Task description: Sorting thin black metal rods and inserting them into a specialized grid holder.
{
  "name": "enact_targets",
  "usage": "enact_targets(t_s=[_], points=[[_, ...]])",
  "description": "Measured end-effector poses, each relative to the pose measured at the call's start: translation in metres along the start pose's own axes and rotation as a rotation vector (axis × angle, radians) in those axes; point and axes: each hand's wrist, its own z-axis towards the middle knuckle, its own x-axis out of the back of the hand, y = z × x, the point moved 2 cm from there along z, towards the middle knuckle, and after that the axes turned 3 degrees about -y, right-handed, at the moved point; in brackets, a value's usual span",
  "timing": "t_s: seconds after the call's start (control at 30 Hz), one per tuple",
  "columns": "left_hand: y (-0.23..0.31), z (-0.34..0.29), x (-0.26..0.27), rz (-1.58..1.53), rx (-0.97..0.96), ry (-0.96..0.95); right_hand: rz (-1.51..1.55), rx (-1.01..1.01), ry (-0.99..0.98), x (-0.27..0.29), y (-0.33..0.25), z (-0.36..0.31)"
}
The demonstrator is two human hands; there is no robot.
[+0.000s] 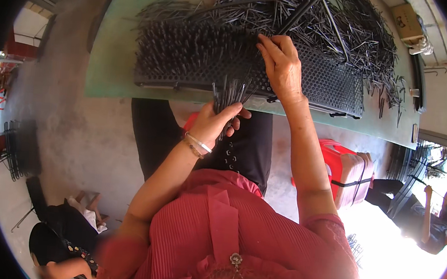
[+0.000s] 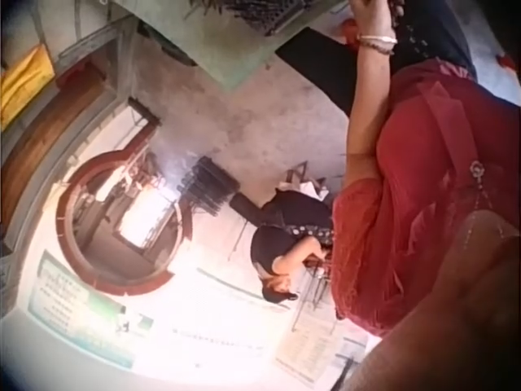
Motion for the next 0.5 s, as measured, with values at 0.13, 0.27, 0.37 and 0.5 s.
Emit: enact_targets(t_s=[0.13, 0.27, 0.37, 0.5], points=[[0.001, -0.003, 0.0, -0.028, -0.037, 0.007, 0.195, -0.16, 0.063, 0.018, -0.014, 0.001], [0.008, -0.006, -0.003, 0.021, -0.093, -0.038, 0.501, -0.427, -0.326, 0.026, -0.034, -0.013], [0.007, -0.003, -0.002, 0.165, -0.17, -0.055, 0.696, -0.6, -0.412, 0.021, -0.026, -0.022], [0.005, -0.003, -0.002, 0.124, -0.114, -0.073, 0.819, -0.636, -0.158, 0.026, -0.023, -0.005]])
